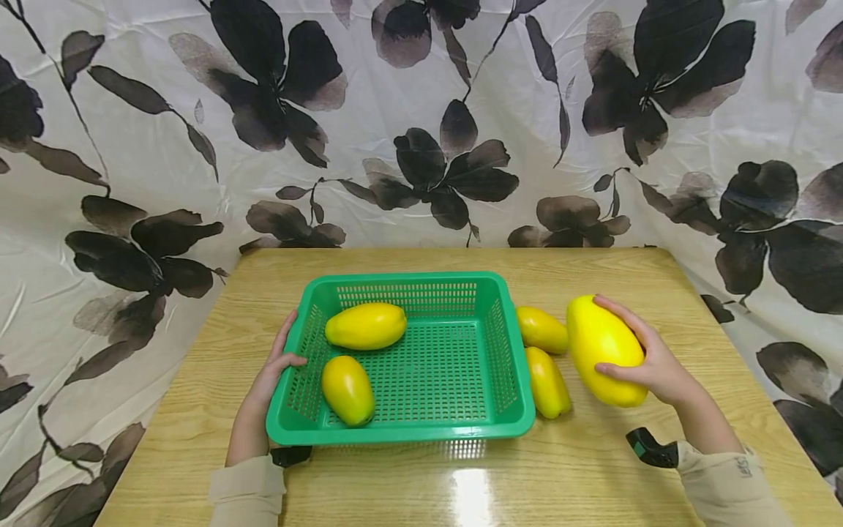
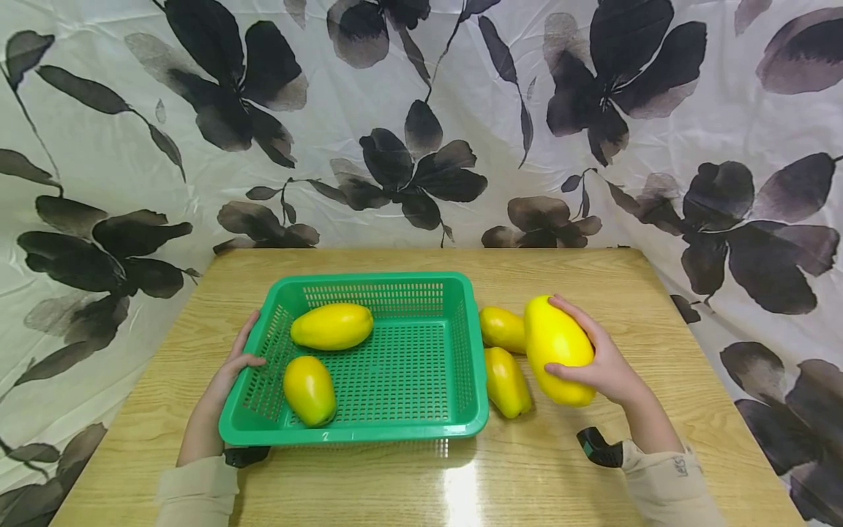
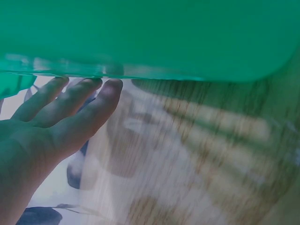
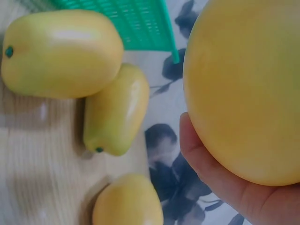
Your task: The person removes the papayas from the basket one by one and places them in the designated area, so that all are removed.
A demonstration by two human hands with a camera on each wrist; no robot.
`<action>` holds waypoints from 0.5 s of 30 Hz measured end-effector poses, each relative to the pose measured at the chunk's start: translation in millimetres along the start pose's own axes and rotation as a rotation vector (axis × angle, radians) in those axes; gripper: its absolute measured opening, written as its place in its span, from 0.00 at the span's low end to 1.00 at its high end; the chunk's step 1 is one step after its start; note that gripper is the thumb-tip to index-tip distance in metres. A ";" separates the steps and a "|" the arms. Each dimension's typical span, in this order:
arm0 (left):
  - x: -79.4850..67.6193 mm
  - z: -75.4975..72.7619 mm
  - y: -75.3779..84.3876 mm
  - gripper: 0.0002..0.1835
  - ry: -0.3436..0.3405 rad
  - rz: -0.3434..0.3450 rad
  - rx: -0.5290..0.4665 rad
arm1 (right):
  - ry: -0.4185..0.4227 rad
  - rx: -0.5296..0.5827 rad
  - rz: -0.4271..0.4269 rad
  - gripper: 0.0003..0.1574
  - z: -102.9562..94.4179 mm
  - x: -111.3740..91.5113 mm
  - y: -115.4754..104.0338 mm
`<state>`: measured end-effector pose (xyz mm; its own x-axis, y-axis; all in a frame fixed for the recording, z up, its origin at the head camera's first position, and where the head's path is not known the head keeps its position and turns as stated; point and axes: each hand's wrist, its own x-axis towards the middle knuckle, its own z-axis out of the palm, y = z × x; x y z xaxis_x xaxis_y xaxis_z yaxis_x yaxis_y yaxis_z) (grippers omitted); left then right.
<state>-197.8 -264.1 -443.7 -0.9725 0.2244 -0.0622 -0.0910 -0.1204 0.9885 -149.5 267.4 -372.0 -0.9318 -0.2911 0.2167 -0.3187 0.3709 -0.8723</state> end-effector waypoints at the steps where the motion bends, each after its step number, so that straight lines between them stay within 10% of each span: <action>1: 0.0 0.0 0.0 0.46 0.001 0.001 -0.001 | 0.002 -0.001 0.006 0.55 -0.5 -1.0 1.1; 15: -4.1 -1.3 -2.1 0.45 -0.011 -0.013 -0.013 | -0.007 -0.003 0.120 0.53 1.6 -15.7 26.4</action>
<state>-193.9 -265.9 -445.7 -0.9689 0.2363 -0.0732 -0.1063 -0.1305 0.9857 -143.0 280.3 -399.2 -0.9621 -0.2505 0.1081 -0.2057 0.4058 -0.8905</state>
